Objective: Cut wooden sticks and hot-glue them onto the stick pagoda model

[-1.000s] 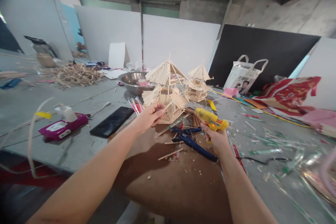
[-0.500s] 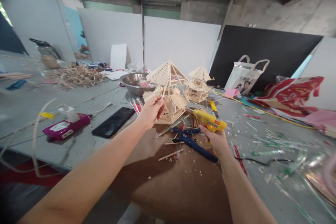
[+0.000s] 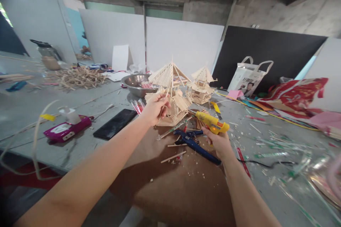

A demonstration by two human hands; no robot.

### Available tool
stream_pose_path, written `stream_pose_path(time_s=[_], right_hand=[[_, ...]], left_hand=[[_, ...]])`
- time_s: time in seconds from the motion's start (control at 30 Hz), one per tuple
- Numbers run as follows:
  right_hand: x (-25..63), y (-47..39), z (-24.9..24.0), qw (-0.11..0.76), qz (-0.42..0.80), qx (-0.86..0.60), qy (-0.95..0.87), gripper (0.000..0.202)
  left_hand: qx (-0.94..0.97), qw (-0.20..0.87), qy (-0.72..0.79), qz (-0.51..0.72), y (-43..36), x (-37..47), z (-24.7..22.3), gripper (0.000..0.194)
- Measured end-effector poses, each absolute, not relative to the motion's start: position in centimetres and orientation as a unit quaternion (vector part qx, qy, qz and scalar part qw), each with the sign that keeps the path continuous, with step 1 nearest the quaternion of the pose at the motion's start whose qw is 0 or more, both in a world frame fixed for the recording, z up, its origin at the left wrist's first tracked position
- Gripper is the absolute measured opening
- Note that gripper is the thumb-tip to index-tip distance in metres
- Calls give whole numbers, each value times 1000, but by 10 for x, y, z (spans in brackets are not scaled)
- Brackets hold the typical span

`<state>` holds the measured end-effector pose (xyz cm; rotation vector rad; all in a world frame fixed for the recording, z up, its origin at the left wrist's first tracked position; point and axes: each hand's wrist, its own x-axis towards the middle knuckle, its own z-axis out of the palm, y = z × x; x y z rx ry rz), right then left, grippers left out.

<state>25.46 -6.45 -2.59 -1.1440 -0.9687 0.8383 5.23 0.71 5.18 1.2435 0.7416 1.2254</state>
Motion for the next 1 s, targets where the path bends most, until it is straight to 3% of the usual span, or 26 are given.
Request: stream_pose_path(time_s=[1.0], right_hand=[[255, -65, -27, 656, 364, -499, -434, 27]], left_hand=[[443, 686, 325, 477, 24, 56, 75, 26]])
